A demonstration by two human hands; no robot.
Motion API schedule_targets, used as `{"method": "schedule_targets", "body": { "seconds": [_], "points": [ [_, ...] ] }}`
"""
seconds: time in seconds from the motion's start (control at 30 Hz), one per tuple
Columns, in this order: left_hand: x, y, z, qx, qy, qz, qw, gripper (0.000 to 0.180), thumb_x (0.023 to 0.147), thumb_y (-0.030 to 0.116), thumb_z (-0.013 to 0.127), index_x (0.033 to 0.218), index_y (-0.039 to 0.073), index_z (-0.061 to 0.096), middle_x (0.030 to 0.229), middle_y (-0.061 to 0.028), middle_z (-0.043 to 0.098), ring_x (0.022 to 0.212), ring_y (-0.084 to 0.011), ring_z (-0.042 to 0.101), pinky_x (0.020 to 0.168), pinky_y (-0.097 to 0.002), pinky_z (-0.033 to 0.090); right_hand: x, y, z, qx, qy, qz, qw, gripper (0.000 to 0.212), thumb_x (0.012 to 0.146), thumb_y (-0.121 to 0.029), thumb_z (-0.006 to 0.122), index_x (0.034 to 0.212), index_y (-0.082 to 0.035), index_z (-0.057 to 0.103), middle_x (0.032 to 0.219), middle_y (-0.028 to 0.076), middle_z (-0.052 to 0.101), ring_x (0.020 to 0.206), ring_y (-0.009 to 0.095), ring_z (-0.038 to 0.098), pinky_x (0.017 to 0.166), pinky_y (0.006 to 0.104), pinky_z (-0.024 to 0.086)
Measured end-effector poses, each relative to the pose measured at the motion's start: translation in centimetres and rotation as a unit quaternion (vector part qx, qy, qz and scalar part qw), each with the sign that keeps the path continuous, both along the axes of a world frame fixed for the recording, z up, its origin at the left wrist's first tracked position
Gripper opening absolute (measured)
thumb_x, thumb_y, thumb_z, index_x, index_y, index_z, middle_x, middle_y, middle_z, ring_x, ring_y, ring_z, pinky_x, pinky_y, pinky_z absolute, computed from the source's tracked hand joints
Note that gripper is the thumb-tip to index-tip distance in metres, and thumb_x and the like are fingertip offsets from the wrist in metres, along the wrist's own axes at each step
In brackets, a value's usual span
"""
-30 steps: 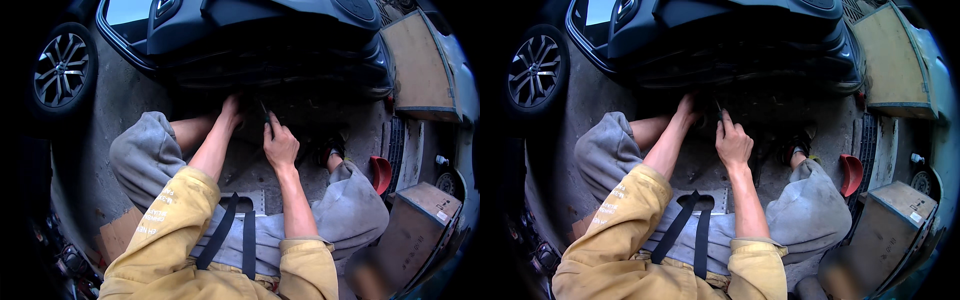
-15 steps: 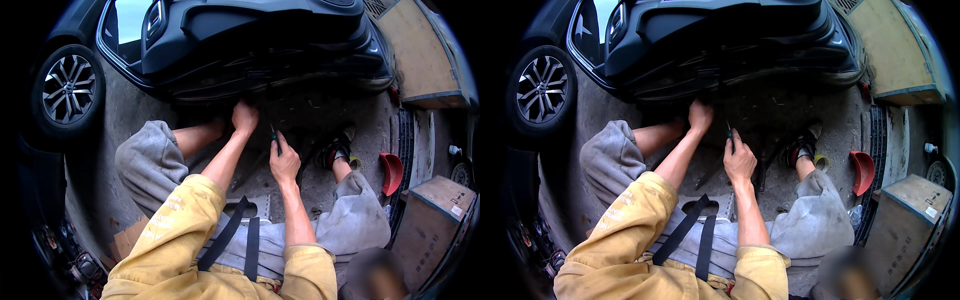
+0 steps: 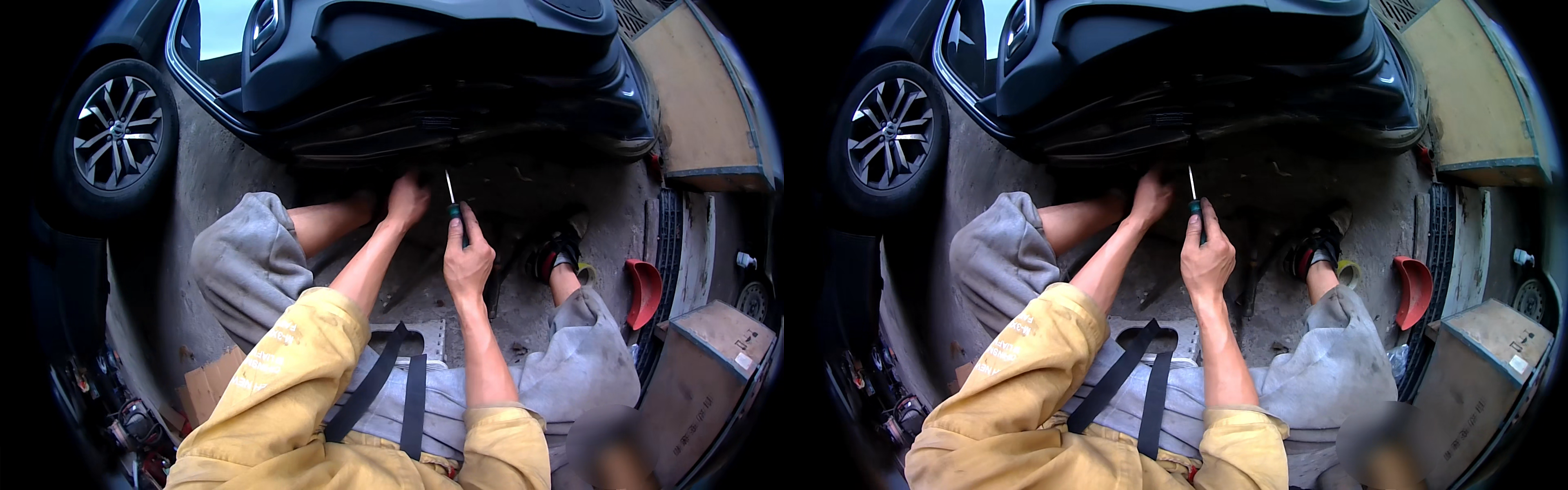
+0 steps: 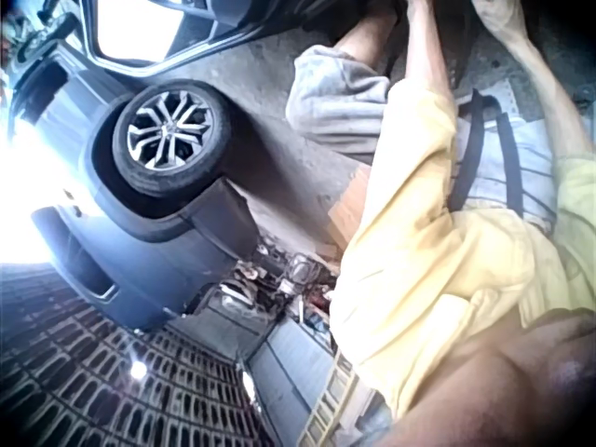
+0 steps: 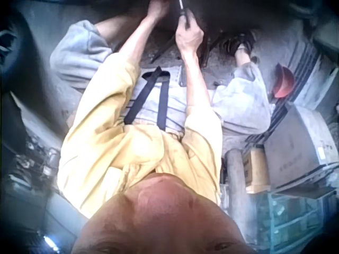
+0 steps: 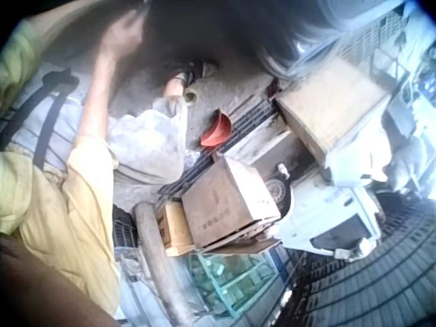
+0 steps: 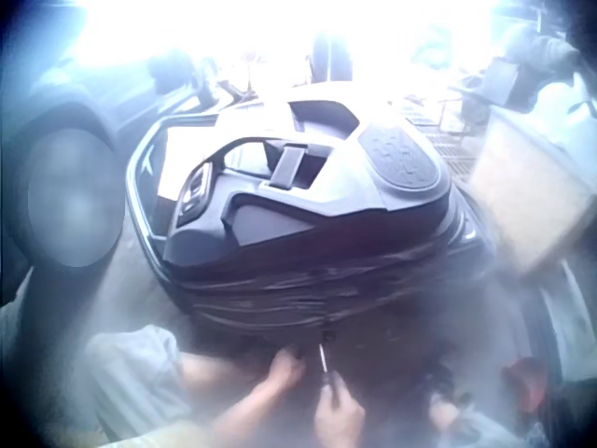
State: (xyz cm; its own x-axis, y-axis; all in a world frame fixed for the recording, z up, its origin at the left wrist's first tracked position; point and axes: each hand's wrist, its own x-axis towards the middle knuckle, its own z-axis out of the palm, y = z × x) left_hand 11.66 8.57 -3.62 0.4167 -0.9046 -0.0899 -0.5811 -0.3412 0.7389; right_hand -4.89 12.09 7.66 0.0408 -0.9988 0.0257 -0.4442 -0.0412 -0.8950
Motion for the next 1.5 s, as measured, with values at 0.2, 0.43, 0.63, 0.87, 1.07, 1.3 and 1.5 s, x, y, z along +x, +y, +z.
{"method": "schedule_targets", "body": {
  "seconds": [0.2, 0.43, 0.63, 0.87, 1.07, 1.3, 1.5],
  "points": [
    [-2.8, 0.7, 0.9, -0.018, 0.401, 0.113, 0.909, 0.025, 0.087, 0.014, 0.062, 0.107, -0.001, 0.065, 0.092, -0.0125, 0.07, 0.083, -0.0207, 0.067, 0.074, -0.0362, 0.053, 0.6, -0.6, 1.7, 0.101, -0.011, 0.007, 0.995, 0.035, 0.096, -0.024, 0.056, 0.123, -0.004, 0.066, 0.104, 0.025, 0.07, 0.098, 0.042, 0.068, 0.084, 0.0434, 0.053],
    [3.4, 1.7, -3.5, -0.16, 0.726, 0.221, 0.631, 0.015, 0.088, 0.017, 0.058, 0.096, 0.007, 0.067, 0.094, -0.0081, 0.069, 0.093, -0.0245, 0.064, 0.087, -0.0401, 0.051, 3.5, -3.5, 2.5, 0.173, 0.041, 0.029, 0.984, 0.034, 0.095, -0.02, 0.057, 0.122, -0.001, 0.066, 0.11, 0.024, 0.07, 0.108, 0.037, 0.067, 0.093, 0.0372, 0.05],
    [4.1, -3.0, -2.0, -0.175, 0.777, 0.309, 0.519, 0.013, 0.089, 0.018, 0.058, 0.093, 0.009, 0.066, 0.095, -0.009, 0.066, 0.097, -0.0267, 0.06, 0.098, -0.046, 0.045, 3.6, -5.0, 3.1, 0.172, 0.127, 0.034, 0.976, 0.036, 0.095, -0.029, 0.053, 0.124, -0.013, 0.067, 0.102, 0.024, 0.07, 0.101, 0.044, 0.065, 0.086, 0.0472, 0.052],
    [5.9, -3.0, -6.1, -0.173, 0.775, 0.334, 0.508, 0.01, 0.09, 0.016, 0.057, 0.09, 0.008, 0.064, 0.089, -0.0105, 0.063, 0.092, -0.0266, 0.059, 0.099, -0.0495, 0.044, 4.6, -5.9, 4.1, 0.195, 0.182, 0.063, 0.962, 0.035, 0.094, -0.029, 0.053, 0.122, -0.014, 0.069, 0.106, 0.024, 0.069, 0.106, 0.043, 0.064, 0.09, 0.0472, 0.051],
    [4.2, -3.4, -3.8, -0.173, 0.767, 0.305, 0.537, 0.01, 0.089, 0.011, 0.054, 0.079, 0.011, 0.057, 0.074, -0.0047, 0.051, 0.075, -0.02, 0.049, 0.085, -0.043, 0.044, 5.9, -7.4, 5.5, 0.245, 0.208, 0.039, 0.946, 0.037, 0.093, -0.027, 0.052, 0.12, -0.01, 0.069, 0.113, 0.024, 0.068, 0.11, 0.042, 0.063, 0.094, 0.0463, 0.051],
    [4.4, -3.5, -2.1, -0.153, 0.734, 0.357, 0.557, 0.018, 0.089, 0.012, 0.055, 0.071, 0.015, 0.051, 0.067, -0.0015, 0.044, 0.062, -0.017, 0.04, 0.066, -0.0328, 0.041, 7.4, -5.7, 4.3, 0.197, 0.193, 0.013, 0.961, 0.036, 0.094, -0.025, 0.052, 0.122, -0.011, 0.069, 0.104, 0.024, 0.07, 0.102, 0.043, 0.066, 0.089, 0.0475, 0.053],
    [8.0, -1.6, -5.7, -0.17, 0.782, 0.207, 0.563, 0.016, 0.088, 0.013, 0.055, 0.073, 0.013, 0.053, 0.069, -0.0026, 0.048, 0.063, -0.0172, 0.043, 0.064, -0.0299, 0.042, 8.6, -1.9, 0.5, 0.109, 0.143, -0.016, 0.984, 0.036, 0.095, -0.024, 0.052, 0.125, -0.012, 0.067, 0.092, 0.023, 0.071, 0.09, 0.044, 0.068, 0.08, 0.0479, 0.055]
  ]
}}
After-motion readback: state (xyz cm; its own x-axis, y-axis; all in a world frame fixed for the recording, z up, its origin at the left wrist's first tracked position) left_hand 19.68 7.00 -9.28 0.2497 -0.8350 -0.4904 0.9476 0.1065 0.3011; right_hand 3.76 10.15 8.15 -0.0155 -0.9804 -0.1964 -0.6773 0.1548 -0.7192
